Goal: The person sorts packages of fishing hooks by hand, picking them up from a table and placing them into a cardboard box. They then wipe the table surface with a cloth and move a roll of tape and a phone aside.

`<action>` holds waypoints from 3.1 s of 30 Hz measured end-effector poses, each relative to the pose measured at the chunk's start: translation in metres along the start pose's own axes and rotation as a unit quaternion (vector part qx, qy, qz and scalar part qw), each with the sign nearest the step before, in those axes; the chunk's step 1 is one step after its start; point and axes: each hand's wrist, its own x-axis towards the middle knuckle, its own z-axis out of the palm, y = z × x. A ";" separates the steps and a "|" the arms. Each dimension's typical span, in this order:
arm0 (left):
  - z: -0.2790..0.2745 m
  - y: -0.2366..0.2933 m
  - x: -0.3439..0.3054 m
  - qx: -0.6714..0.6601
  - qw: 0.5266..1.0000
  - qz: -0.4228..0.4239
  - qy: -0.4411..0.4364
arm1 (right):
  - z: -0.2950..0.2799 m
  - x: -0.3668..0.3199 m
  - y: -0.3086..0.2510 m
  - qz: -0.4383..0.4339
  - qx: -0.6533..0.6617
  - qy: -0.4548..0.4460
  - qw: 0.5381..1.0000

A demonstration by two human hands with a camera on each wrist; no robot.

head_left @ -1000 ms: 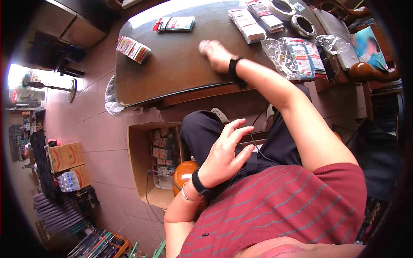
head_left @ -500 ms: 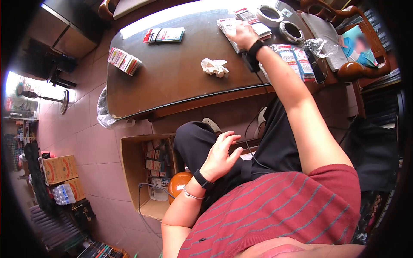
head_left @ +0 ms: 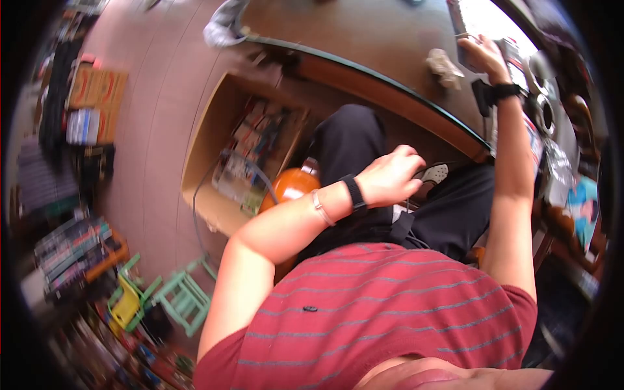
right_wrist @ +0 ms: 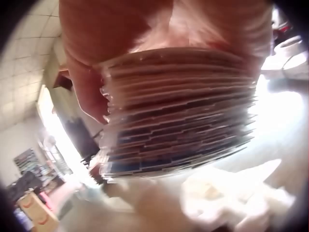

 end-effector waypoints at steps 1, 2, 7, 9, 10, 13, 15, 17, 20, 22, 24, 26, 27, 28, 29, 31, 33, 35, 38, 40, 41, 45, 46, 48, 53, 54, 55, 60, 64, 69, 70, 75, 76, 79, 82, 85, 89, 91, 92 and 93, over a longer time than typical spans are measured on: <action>0.000 0.005 0.000 0.003 0.999 -0.029 -0.038 | 0.009 -0.019 -0.038 0.030 0.173 0.061 0.982; 0.003 0.007 -0.003 0.010 0.999 -0.024 -0.044 | 0.019 -0.035 -0.081 -0.022 0.204 0.037 0.978; 0.024 0.017 -0.015 0.074 0.995 -0.010 -0.066 | 0.097 -0.057 -0.212 -0.210 0.173 -0.137 0.952; 0.035 0.012 -0.021 0.118 0.990 0.042 -0.062 | 0.139 -0.056 -0.250 -0.171 0.161 -0.254 0.938; 0.040 0.012 -0.024 0.146 0.986 0.047 -0.061 | 0.163 -0.052 -0.265 -0.184 0.133 -0.294 0.928; 0.058 0.008 -0.029 0.195 0.978 0.060 -0.032 | 0.237 -0.036 -0.311 -0.211 -0.022 -0.343 0.915; 0.056 0.009 -0.030 0.187 0.980 0.067 -0.014 | 0.288 -0.027 -0.329 -0.202 -0.042 -0.365 0.908; 0.054 0.012 -0.026 0.200 0.978 0.046 -0.037 | 0.335 -0.018 -0.341 -0.229 -0.071 -0.335 0.911; 0.095 -0.004 -0.004 0.046 0.998 -0.022 0.032 | 0.373 -0.011 -0.359 -0.204 -0.100 -0.339 0.913; 0.088 0.001 0.003 -0.030 0.996 -0.027 0.079 | 0.392 -0.012 -0.366 -0.191 -0.117 -0.349 0.910; 0.077 0.007 0.008 -0.074 0.991 -0.019 0.110 | 0.412 -0.023 -0.370 -0.186 -0.152 -0.357 0.903; 0.070 0.012 0.006 -0.102 0.986 -0.012 0.128 | 0.426 -0.033 -0.375 -0.169 -0.170 -0.380 0.893; 0.067 0.012 0.006 -0.111 0.985 -0.010 0.134 | 0.439 -0.039 -0.379 -0.184 -0.170 -0.389 0.887; 0.065 0.012 0.005 -0.119 0.983 -0.011 0.139 | 0.450 -0.045 -0.384 -0.183 -0.162 -0.396 0.885; 0.064 0.011 0.005 -0.123 0.982 -0.012 0.144 | 0.458 -0.053 -0.393 -0.181 -0.154 -0.402 0.884; 0.059 0.008 -0.001 -0.129 0.981 -0.009 0.147 | 0.482 -0.066 -0.406 -0.176 -0.094 -0.421 0.885; 0.057 0.010 -0.004 -0.134 0.980 -0.007 0.149 | 0.504 -0.070 -0.419 -0.168 -0.086 -0.428 0.884; 0.056 0.012 -0.006 -0.137 0.979 -0.008 0.151 | 0.494 -0.071 -0.421 -0.146 -0.117 -0.410 0.893; 0.054 0.014 -0.003 -0.133 0.980 -0.006 0.151 | 0.467 -0.058 -0.405 -0.178 -0.111 -0.364 0.907; 0.050 0.016 -0.003 -0.127 0.980 0.001 0.151 | 0.441 -0.044 -0.392 -0.210 -0.103 -0.350 0.907; 0.047 0.014 -0.002 -0.125 0.981 0.004 0.151 | 0.426 -0.035 -0.383 -0.241 -0.096 -0.341 0.904; 0.031 0.006 -0.014 -0.082 0.990 0.041 0.111 | 0.326 -0.007 -0.344 -0.313 0.003 -0.246 0.917; 0.034 0.002 -0.016 0.026 0.996 0.053 0.059 | 0.288 -0.003 -0.334 -0.279 0.017 -0.213 0.936; 0.025 0.006 -0.017 0.143 0.987 0.079 0.008 | 0.224 0.009 -0.291 -0.251 0.034 -0.098 0.962; -0.003 0.020 -0.019 0.182 0.977 0.104 -0.028 | 0.070 0.040 -0.140 -0.105 -0.110 0.118 0.981; -0.003 0.019 -0.018 0.185 0.977 0.103 -0.032 | 0.040 0.041 -0.108 -0.038 -0.136 0.115 0.983; -0.003 0.019 -0.017 0.185 0.977 0.100 -0.038 | 0.017 0.047 -0.061 0.000 -0.172 0.140 0.975; -0.012 0.026 -0.013 0.165 0.978 0.039 -0.122 | -0.082 0.018 0.080 0.228 -0.331 0.129 0.907; -0.008 0.019 -0.010 0.182 0.974 0.021 -0.135 | -0.079 0.002 0.230 0.296 -0.269 0.161 0.902; -0.004 0.013 -0.011 0.171 0.981 0.036 -0.087 | -0.056 0.004 0.185 0.309 -0.261 0.088 0.910; -0.002 0.011 -0.013 0.176 0.980 0.035 -0.083 | -0.049 0.009 0.183 0.257 -0.278 0.082 0.922; 0.010 0.007 -0.021 0.178 0.983 0.040 -0.033 | -0.015 0.038 0.085 0.187 0.076 0.047 0.978; 0.012 0.008 -0.022 0.187 0.981 0.036 -0.040 | -0.006 0.034 0.032 0.179 0.111 0.034 0.977; 0.020 0.009 -0.028 0.183 0.982 0.044 -0.030 | 0.048 -0.015 -0.133 -0.003 0.274 -0.017 0.961; 0.032 0.007 -0.028 0.200 0.976 0.066 -0.050 | 0.103 -0.025 -0.226 -0.112 0.237 -0.294 0.919; 0.028 0.016 -0.027 0.227 0.965 0.057 -0.118 | 0.189 -0.035 -0.292 -0.101 0.208 -0.477 0.848; 0.030 0.016 -0.027 0.212 0.967 0.043 -0.137 | 0.321 -0.032 -0.332 -0.133 0.014 -0.490 0.861; 0.015 0.023 -0.020 0.184 0.962 0.019 -0.199 | 0.372 -0.041 -0.354 -0.134 -0.037 -0.473 0.870; 0.010 0.026 -0.017 0.177 0.962 0.016 -0.207 | 0.396 -0.044 -0.366 -0.144 -0.052 -0.467 0.871; 0.009 0.028 -0.014 0.174 0.964 0.011 -0.201 | 0.419 -0.047 -0.374 -0.153 -0.067 -0.462 0.871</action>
